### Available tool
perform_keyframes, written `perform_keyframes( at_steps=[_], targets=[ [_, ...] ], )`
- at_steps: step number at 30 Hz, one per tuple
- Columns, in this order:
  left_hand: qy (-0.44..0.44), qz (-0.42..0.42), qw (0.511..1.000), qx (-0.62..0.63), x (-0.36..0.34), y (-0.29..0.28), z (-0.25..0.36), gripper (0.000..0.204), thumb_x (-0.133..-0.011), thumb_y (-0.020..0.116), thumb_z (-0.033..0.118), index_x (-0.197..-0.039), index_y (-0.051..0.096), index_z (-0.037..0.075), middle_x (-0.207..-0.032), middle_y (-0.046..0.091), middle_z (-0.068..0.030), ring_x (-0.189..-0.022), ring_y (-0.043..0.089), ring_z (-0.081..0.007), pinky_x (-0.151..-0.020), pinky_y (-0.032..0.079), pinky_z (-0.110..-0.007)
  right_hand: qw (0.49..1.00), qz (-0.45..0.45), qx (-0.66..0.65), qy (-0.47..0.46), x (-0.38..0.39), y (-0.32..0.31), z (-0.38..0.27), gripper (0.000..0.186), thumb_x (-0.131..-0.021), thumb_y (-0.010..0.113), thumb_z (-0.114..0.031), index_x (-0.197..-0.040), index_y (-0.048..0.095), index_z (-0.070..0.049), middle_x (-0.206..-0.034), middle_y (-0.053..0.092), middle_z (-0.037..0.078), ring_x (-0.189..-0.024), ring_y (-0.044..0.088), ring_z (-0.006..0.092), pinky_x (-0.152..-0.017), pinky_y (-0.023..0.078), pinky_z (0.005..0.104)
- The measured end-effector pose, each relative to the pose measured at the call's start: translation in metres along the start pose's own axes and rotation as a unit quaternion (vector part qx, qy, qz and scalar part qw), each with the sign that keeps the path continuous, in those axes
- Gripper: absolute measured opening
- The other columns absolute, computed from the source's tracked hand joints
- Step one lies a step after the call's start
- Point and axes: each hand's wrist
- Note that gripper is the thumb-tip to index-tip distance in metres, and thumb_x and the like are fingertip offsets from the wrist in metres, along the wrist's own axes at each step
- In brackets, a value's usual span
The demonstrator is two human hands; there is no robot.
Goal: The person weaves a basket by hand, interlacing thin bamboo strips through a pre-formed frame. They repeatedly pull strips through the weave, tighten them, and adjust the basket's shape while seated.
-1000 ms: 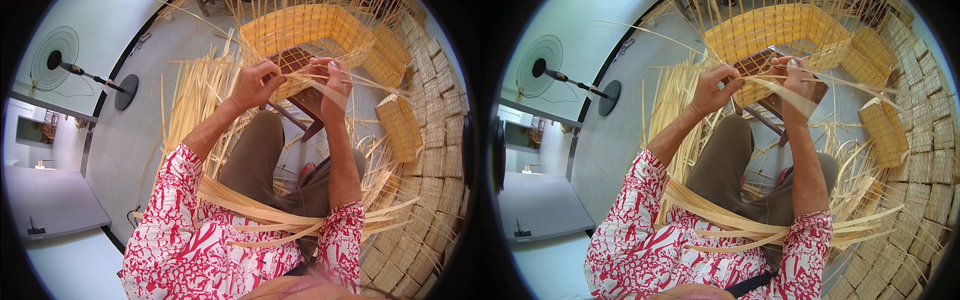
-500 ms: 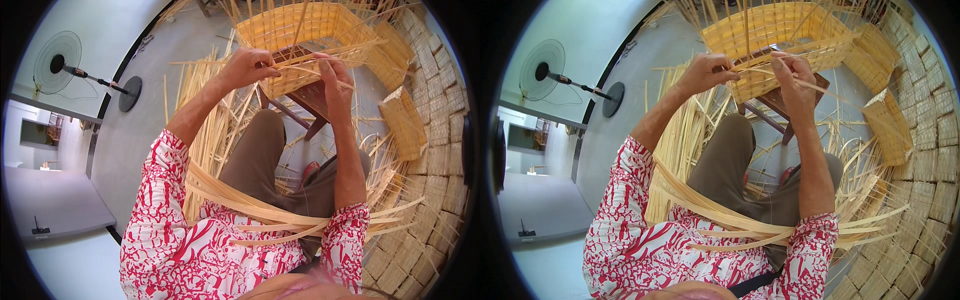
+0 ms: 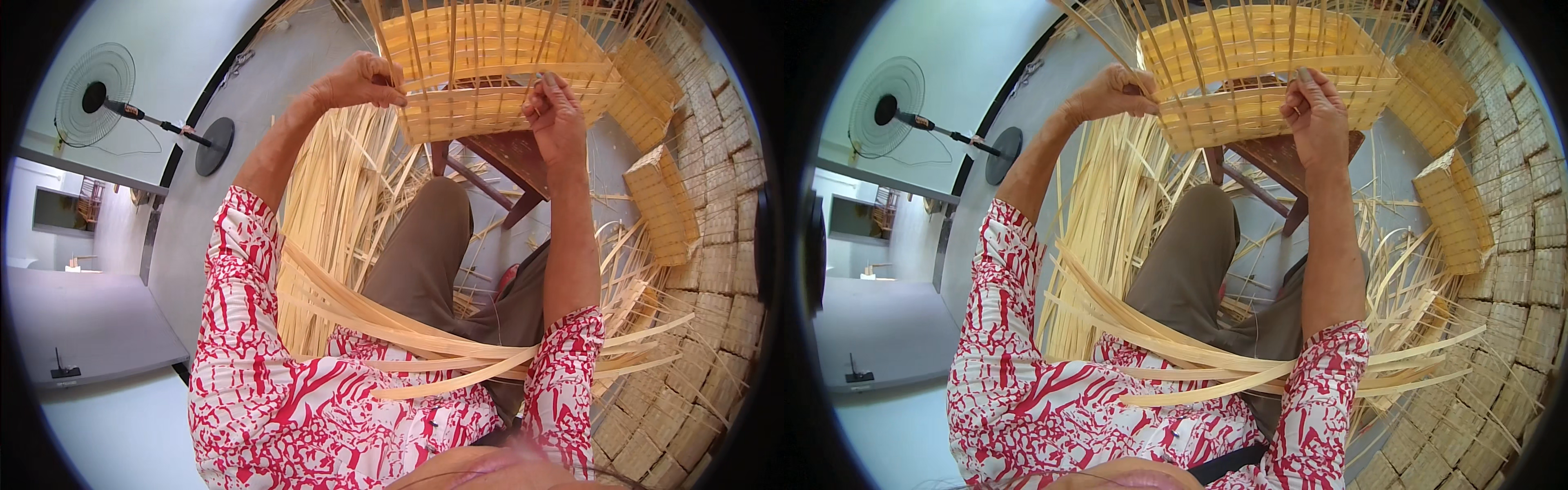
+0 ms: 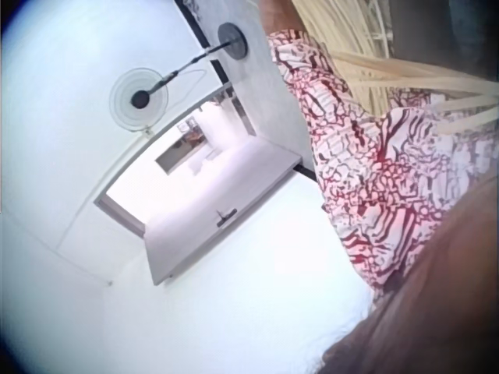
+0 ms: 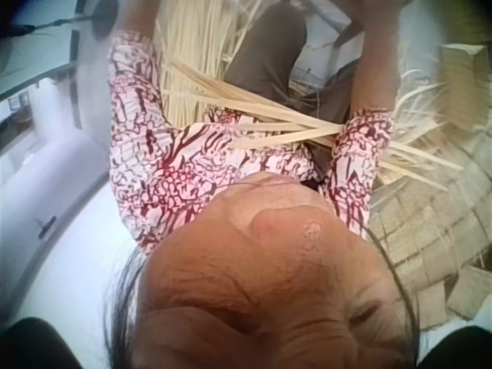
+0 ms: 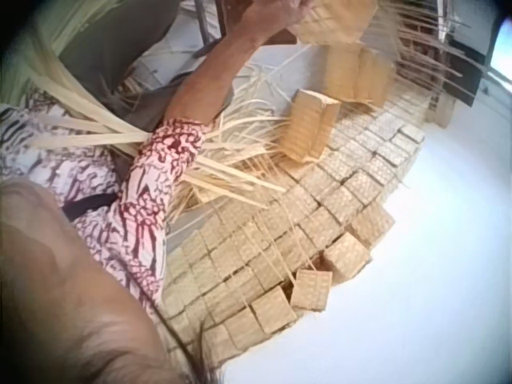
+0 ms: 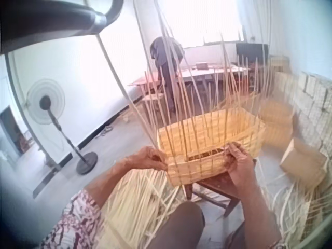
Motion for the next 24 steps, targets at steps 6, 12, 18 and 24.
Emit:
perform_keyframes(
  at_steps=[6, 12, 18, 24],
  targets=[
    [0.019, 0.000, 1.000, -0.001, 0.005, 0.001, -0.001, 0.017, -0.088, 0.080, 0.019, -0.090, 0.072, 0.004, -0.068, 0.065, 0.0010, -0.063, 0.062, -0.0055, -0.057, 0.052, -0.022, 0.994, 0.099, 0.037, 0.016, 0.008, -0.021, 0.014, 0.006, -0.096, 0.070, -0.011, -0.101, 0.068, -0.008, -0.083, 0.064, 0.001, -0.067, 0.054, 0.0096, -0.061, 0.045, 0.0253],
    [0.082, 0.126, 0.985, -0.087, 0.014, 0.014, -0.006, 0.011, -0.092, 0.077, 0.016, -0.097, 0.075, 0.006, -0.071, 0.063, 0.0056, -0.061, 0.053, -0.0021, -0.054, 0.043, -0.021, 0.987, 0.153, 0.019, 0.036, 0.003, -0.038, 0.031, 0.007, -0.095, 0.071, -0.011, -0.096, 0.065, -0.008, -0.080, 0.064, 0.001, -0.066, 0.056, 0.0108, -0.058, 0.047, 0.0252],
    [0.055, 0.309, 0.946, 0.083, 0.016, 0.054, -0.003, 0.008, -0.092, 0.074, 0.009, -0.094, 0.074, 0.001, -0.091, 0.070, -0.0018, -0.077, 0.061, -0.0034, -0.065, 0.051, -0.019, 0.993, 0.107, 0.029, 0.036, 0.010, -0.020, 0.016, 0.005, -0.095, 0.071, -0.010, -0.098, 0.068, -0.008, -0.083, 0.067, 0.000, -0.071, 0.059, 0.0092, -0.062, 0.050, 0.0246],
    [0.037, 0.292, 0.954, 0.047, 0.019, 0.053, -0.004, 0.010, -0.090, 0.077, 0.008, -0.094, 0.072, 0.000, -0.095, 0.070, -0.0032, -0.073, 0.061, -0.0049, -0.062, 0.052, -0.020, 0.982, 0.166, 0.081, 0.036, 0.008, -0.016, 0.019, 0.006, -0.095, 0.071, -0.011, -0.100, 0.068, -0.008, -0.085, 0.068, 0.001, -0.073, 0.059, 0.0099, -0.066, 0.051, 0.0261]
  ],
)
Point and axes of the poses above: each hand's wrist, its own x-axis away from the middle knuckle, its own y-axis out of the palm, z = x × y
